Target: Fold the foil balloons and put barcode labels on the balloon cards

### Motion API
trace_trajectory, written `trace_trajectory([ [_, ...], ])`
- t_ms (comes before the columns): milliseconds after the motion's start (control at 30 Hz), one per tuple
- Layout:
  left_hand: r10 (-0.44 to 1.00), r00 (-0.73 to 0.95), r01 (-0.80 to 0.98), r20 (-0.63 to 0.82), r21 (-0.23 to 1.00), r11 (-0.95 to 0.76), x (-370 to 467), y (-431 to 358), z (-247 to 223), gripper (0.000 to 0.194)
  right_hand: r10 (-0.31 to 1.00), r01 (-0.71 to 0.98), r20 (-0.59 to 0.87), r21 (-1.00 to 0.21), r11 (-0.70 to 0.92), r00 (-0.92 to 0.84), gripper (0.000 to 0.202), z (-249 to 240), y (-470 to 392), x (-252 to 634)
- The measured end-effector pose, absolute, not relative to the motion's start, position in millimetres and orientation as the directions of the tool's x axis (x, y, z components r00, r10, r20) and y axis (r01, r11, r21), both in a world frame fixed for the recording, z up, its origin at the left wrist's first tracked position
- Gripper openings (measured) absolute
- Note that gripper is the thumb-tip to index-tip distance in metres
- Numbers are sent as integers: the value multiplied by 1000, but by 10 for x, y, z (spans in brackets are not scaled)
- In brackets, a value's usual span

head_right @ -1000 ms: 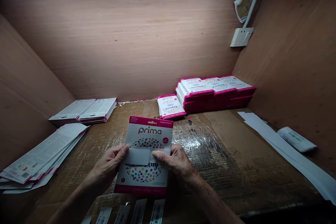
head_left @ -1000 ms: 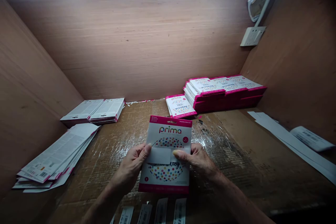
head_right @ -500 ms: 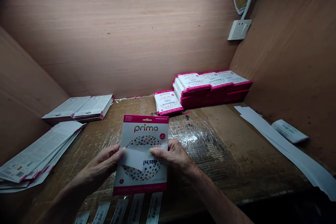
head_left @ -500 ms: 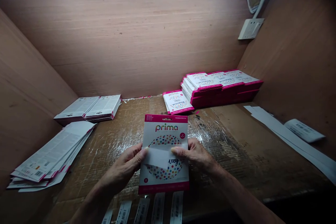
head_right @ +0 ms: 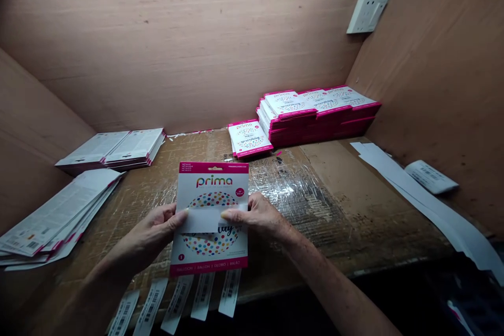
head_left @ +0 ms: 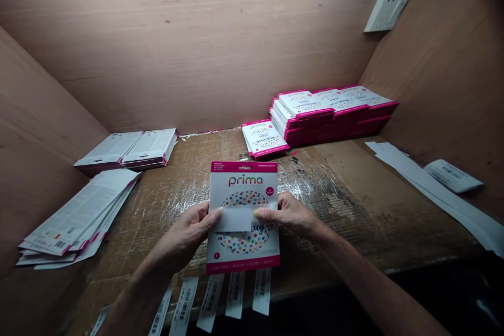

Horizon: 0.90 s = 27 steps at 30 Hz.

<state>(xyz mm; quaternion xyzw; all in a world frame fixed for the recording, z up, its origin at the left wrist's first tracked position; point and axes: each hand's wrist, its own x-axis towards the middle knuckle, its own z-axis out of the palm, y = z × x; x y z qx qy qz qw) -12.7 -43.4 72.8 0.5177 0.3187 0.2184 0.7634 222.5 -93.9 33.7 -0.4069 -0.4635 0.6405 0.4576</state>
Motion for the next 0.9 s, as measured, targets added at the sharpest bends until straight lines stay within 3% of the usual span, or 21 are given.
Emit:
trace_trajectory([
  [133,737,622,30,-265,948,316,-112,-443,702,38,965,-226,-106,-961,-161,-239,36,354,-959,2202],
  [333,700,652,34,-293,933,358,-107,-459,731,45,956,-287,-120,-937,-199,-269,41,365,-982,2196],
  [667,775,552,17,-307,934,358,3,-489,686,39,972,-267,-147,-944,-193,-184,42,329,-997,2183],
  [900,875,416,13,-249,963,268,125,-540,649,37,982,-217,-130,-963,-158,-140,41,328,-963,2191],
])
